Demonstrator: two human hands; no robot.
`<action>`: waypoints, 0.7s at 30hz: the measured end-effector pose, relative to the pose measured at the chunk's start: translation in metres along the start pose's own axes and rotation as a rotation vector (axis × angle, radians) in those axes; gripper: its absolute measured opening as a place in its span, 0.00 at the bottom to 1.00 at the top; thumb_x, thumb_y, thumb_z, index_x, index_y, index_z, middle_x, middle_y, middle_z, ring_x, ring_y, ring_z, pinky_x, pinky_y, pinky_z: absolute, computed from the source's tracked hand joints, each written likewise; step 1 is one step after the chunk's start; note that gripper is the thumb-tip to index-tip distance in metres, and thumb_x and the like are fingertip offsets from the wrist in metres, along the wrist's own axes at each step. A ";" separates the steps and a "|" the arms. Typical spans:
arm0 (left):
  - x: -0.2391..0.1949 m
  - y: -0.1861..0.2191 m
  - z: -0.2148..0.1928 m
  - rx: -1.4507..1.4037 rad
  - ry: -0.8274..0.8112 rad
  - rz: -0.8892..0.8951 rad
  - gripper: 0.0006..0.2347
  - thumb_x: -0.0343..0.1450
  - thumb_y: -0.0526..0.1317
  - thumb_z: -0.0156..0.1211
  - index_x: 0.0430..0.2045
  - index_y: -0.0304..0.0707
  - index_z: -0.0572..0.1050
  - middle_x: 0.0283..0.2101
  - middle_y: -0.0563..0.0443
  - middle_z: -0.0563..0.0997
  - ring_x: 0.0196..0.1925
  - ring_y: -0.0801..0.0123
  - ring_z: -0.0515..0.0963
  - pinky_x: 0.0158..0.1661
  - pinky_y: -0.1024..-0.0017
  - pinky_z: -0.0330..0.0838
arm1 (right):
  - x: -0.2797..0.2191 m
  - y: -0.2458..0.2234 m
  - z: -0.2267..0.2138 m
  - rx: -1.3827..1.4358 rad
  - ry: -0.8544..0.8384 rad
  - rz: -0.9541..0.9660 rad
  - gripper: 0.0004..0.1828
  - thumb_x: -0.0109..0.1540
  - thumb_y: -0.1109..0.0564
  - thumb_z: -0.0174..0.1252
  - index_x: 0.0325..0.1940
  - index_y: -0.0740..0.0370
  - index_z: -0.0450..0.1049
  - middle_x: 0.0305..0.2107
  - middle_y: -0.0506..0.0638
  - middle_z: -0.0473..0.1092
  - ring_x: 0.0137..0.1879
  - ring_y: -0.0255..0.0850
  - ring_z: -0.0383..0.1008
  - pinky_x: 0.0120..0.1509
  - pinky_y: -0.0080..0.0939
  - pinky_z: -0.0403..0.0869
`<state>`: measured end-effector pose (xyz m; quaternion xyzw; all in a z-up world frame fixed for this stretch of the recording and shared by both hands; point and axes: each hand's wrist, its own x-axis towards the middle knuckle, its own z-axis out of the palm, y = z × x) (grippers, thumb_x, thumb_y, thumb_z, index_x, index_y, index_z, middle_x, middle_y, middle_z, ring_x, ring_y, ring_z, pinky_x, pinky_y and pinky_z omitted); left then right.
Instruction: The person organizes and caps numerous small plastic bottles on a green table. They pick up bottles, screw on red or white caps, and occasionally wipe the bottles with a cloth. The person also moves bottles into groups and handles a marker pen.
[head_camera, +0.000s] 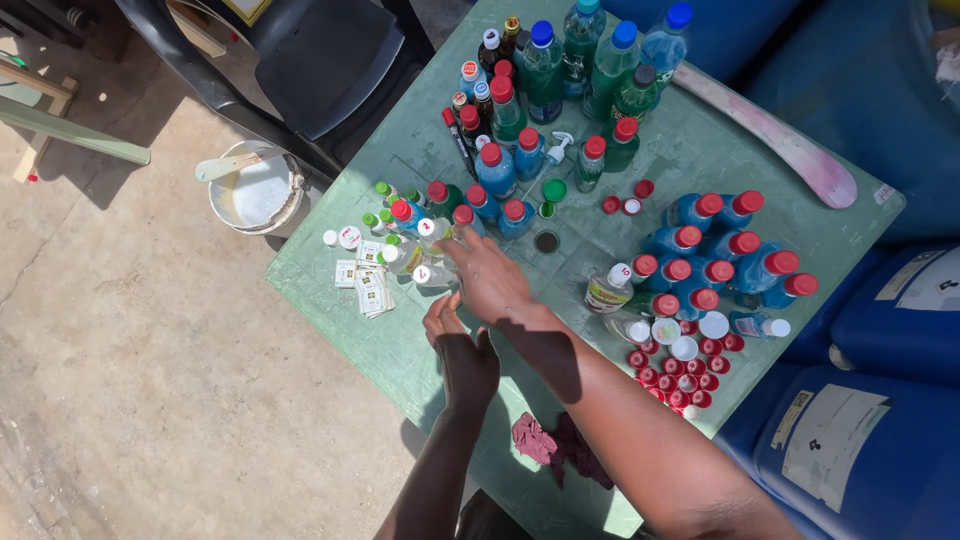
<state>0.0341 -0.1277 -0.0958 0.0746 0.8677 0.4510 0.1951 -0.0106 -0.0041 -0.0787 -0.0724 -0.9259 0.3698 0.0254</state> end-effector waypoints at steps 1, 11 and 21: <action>0.014 0.000 -0.009 -0.010 0.107 0.022 0.26 0.71 0.27 0.56 0.64 0.44 0.60 0.64 0.46 0.55 0.69 0.40 0.57 0.63 0.42 0.65 | 0.006 0.007 0.011 -0.064 -0.060 -0.038 0.26 0.62 0.67 0.57 0.64 0.53 0.67 0.63 0.54 0.58 0.55 0.64 0.74 0.50 0.64 0.81; 0.077 -0.024 -0.040 0.140 0.128 0.112 0.20 0.71 0.26 0.60 0.57 0.48 0.72 0.56 0.51 0.70 0.59 0.50 0.66 0.61 0.57 0.64 | -0.138 0.050 0.015 0.101 0.212 0.263 0.13 0.64 0.53 0.61 0.53 0.50 0.75 0.35 0.51 0.69 0.37 0.60 0.78 0.38 0.57 0.78; 0.024 -0.002 0.019 -0.028 -0.144 0.614 0.14 0.77 0.45 0.44 0.48 0.48 0.79 0.48 0.52 0.80 0.46 0.59 0.74 0.47 0.65 0.67 | -0.246 0.082 -0.039 0.027 0.286 0.556 0.20 0.63 0.49 0.63 0.59 0.52 0.75 0.43 0.50 0.72 0.32 0.48 0.70 0.43 0.57 0.75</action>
